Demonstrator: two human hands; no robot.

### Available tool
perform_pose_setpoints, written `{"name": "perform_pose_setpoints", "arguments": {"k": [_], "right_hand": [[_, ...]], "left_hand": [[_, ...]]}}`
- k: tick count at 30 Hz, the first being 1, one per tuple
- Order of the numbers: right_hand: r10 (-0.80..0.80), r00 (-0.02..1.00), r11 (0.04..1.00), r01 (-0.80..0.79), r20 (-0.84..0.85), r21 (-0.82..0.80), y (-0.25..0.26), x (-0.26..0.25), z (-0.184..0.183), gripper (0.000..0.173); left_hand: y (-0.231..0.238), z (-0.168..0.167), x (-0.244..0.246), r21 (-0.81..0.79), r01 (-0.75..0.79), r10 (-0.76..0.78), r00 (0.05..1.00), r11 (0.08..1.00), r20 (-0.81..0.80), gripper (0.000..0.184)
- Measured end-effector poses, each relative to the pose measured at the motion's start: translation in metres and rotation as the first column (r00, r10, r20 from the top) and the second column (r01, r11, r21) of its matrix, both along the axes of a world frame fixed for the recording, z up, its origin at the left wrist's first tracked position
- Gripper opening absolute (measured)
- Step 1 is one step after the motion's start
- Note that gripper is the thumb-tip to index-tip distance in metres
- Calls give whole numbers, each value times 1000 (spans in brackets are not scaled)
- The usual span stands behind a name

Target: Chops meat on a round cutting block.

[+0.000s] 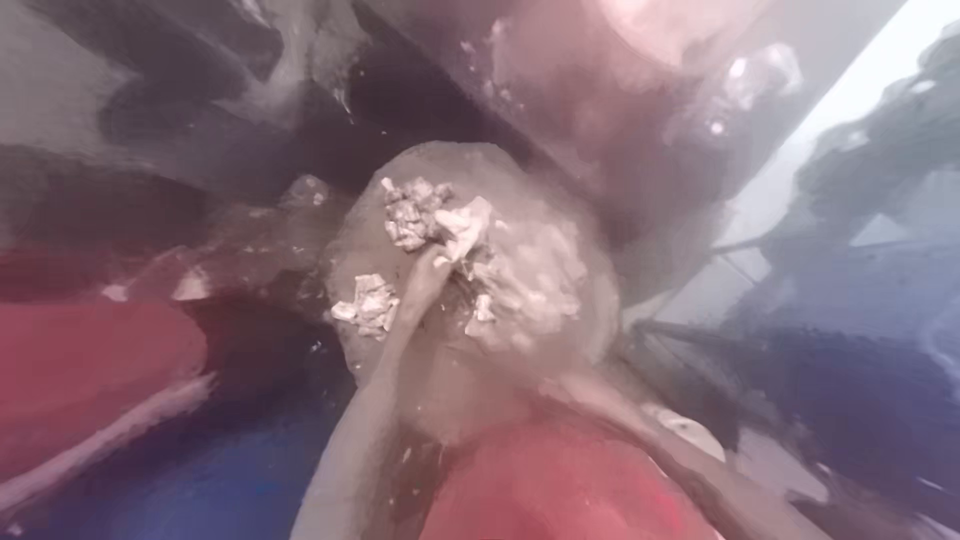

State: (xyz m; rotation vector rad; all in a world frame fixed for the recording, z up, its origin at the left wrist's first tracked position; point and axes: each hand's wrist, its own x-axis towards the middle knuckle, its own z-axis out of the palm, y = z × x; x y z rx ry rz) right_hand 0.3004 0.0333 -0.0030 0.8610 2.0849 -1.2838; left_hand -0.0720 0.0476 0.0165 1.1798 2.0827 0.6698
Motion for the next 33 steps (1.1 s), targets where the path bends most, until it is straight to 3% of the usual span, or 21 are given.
{"name": "perform_pose_setpoints", "arguments": {"k": [3,5,7,9,11,13,16,18,21,23,26,27,28,30,31,33], "right_hand": [[-205,974,978,208,-100,29,29,3,-7,56],[-392,910,917,398,-132,18,45,4,-10,52],[-507,836,849,526,-209,47,51,0,-8,49],[-545,781,792,599,-304,118,38,-11,1,46],[-522,770,797,594,-368,113,17,-13,1,46],[-488,829,862,506,-275,-4,0,-3,-4,49],[-395,915,916,385,-88,-113,-13,14,-29,54],[-425,900,905,422,-97,-53,-13,6,-20,56],[-400,883,890,438,-246,124,-22,-23,23,55],[-370,839,893,440,-398,95,-23,-46,64,54],[-337,615,903,426,-713,-60,-46,-72,98,69],[-289,581,915,402,-761,-41,-54,-77,97,76],[-233,593,915,402,-771,33,-62,-81,86,72],[-140,785,912,339,-603,230,-70,-77,45,54],[-119,903,921,256,-414,294,-70,-74,24,54],[-100,989,942,131,-113,308,-65,-62,-6,59]], "left_hand": [[-37,84,-10,52,-191,191,982,980,8,17],[-75,136,-14,131,-205,209,978,970,-22,14],[-112,165,-16,174,-145,156,987,974,-49,15],[-142,173,-9,124,-96,99,995,988,-17,15],[-161,161,3,38,-73,71,995,997,74,17],[-175,141,13,-9,-38,38,989,999,144,19],[-191,111,26,69,-42,28,982,997,189,20],[-195,77,32,120,-124,84,951,985,297,19],[-190,11,46,87,-212,158,895,973,417,18],[-184,-16,54,128,-215,148,905,968,398,17],[-186,-13,62,167,-186,127,942,968,311,17],[-186,-10,63,196,-170,108,950,966,292,16],[-186,-9,63,212,-150,91,960,966,265,16],[-189,-14,62,239,-97,51,979,966,195,16],[-189,-13,61,175,-101,76,987,979,143,20],[-195,4,61,103,-137,116,976,985,182,20]]}}
